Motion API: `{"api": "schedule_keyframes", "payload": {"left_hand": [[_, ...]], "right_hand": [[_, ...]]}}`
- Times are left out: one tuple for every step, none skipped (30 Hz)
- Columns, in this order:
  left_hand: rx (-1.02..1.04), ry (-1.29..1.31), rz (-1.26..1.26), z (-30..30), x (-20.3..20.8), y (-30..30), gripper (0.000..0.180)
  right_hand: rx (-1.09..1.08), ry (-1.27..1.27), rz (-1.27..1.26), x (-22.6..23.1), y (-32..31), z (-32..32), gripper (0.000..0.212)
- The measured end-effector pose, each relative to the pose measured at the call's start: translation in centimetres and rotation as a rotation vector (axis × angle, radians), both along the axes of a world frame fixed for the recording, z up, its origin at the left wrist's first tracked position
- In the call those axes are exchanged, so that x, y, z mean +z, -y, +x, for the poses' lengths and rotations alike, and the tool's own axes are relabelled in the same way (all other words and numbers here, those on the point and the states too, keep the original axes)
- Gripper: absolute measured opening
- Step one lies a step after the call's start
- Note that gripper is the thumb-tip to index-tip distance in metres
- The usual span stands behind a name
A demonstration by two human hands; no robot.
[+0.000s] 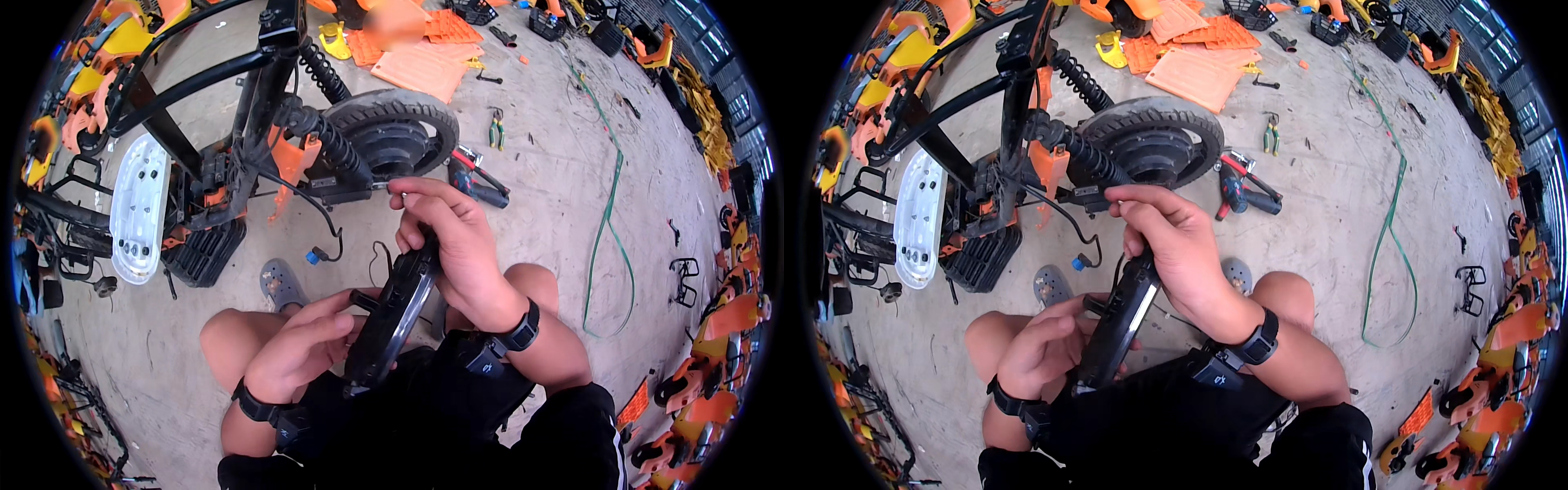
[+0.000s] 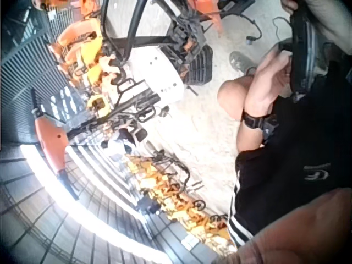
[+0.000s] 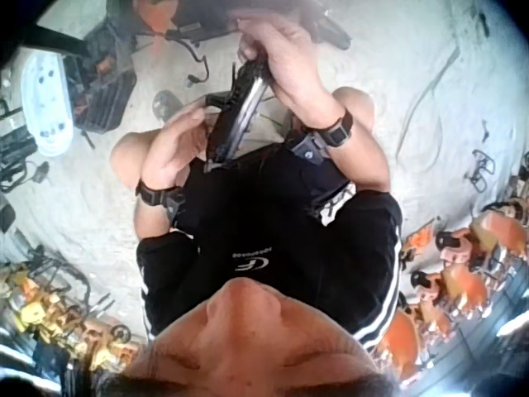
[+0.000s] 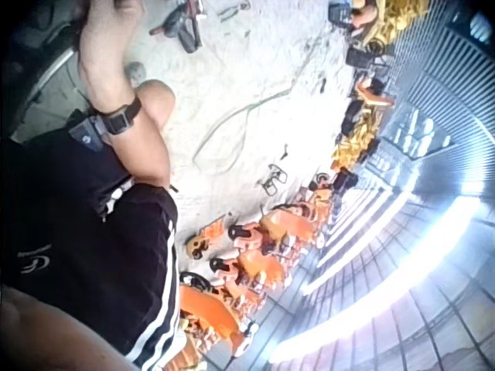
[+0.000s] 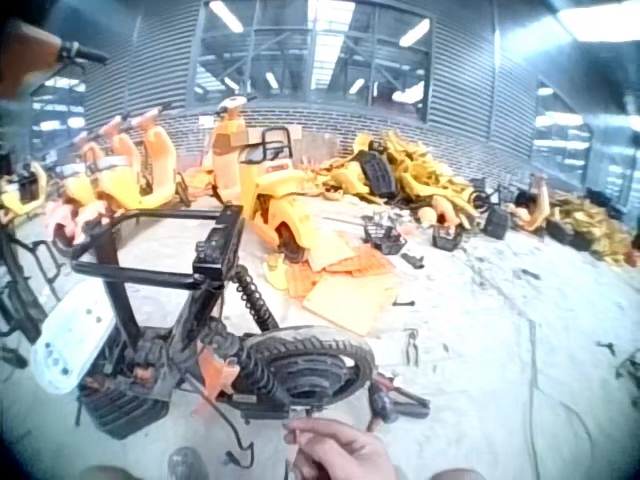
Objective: The person sits on the floor and works on a black plastic scooter part, manipulating wires and using a screwdriver to tighten screws. The person handles the part with both hands, adjusting internal components and securing the casing.
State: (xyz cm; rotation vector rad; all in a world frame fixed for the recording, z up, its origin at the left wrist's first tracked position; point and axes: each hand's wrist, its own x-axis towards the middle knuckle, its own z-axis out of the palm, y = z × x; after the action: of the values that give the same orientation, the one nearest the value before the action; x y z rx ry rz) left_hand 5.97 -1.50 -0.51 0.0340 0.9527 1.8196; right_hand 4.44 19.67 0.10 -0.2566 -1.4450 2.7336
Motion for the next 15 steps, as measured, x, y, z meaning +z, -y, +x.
{"api": "schedule_keyframes", "payload": {"left_hand": [[0.039, -0.046, -0.011, 0.6, -1.1, -0.4, 0.066], [0.012, 0.031, 0.054, 0.8, -1.2, -0.3, 0.061], [-0.013, 0.106, 0.121, 0.6, -1.3, -0.4, 0.056], [-0.035, 0.18, 0.189, 0.5, -1.3, -0.5, 0.051], [-0.015, 0.171, 0.152, 0.1, -0.9, -0.7, 0.047], [0.03, 0.13, 0.126, 0.2, -0.9, -0.7, 0.046], [0.076, 0.088, 0.099, 0.4, -1.0, -0.7, 0.045], [0.128, 0.037, 0.066, 0.2, -0.9, -0.7, 0.045], [0.201, 0.003, 0.094, 0.1, -0.8, -0.8, 0.044], [0.226, -0.001, 0.132, -0.2, -0.6, -0.8, 0.044], [0.258, -0.002, 0.167, -0.3, -0.5, -0.8, 0.043], [0.289, -0.003, 0.202, -0.5, -0.4, -0.8, 0.043], [0.32, -0.018, 0.205, -0.6, -0.3, -0.7, 0.043], [0.338, -0.025, 0.2, -0.6, -0.6, -0.5, 0.043], [0.355, -0.032, 0.194, -0.6, -1.1, -0.4, 0.044]], "right_hand": [[0.074, -0.037, 0.01, -0.4, 0.1, 0.1, 0.022], [0.107, -0.056, 0.072, -0.7, 0.5, 0.2, 0.022], [0.14, -0.076, 0.134, -0.7, 0.9, 0.4, 0.021], [0.175, -0.099, 0.196, -0.7, 1.3, 0.7, 0.021], [0.152, -0.175, 0.255, -0.4, 1.6, 0.5, 0.019], [0.061, -0.264, 0.345, -0.5, 1.6, 0.4, 0.019], [-0.032, -0.355, 0.433, -0.7, 1.4, 0.5, 0.019], [-0.123, -0.456, 0.511, -0.7, 1.3, 0.3, 0.019], [-0.19, -0.473, 0.542, -0.2, 1.1, 0.7, 0.019], [-0.197, -0.461, 0.454, 0.4, 1.0, 1.1, 0.019], [-0.182, -0.432, 0.423, 0.7, 1.1, 1.6, 0.019], [-0.167, -0.401, 0.392, 0.8, 1.2, 1.9, 0.019], [-0.095, -0.421, 0.412, 0.6, 1.3, 1.8, 0.019], [-0.028, -0.433, 0.444, 0.3, 1.1, 2.0, 0.019], [0.038, -0.444, 0.476, 0.1, 1.0, 2.1, 0.019]]}}
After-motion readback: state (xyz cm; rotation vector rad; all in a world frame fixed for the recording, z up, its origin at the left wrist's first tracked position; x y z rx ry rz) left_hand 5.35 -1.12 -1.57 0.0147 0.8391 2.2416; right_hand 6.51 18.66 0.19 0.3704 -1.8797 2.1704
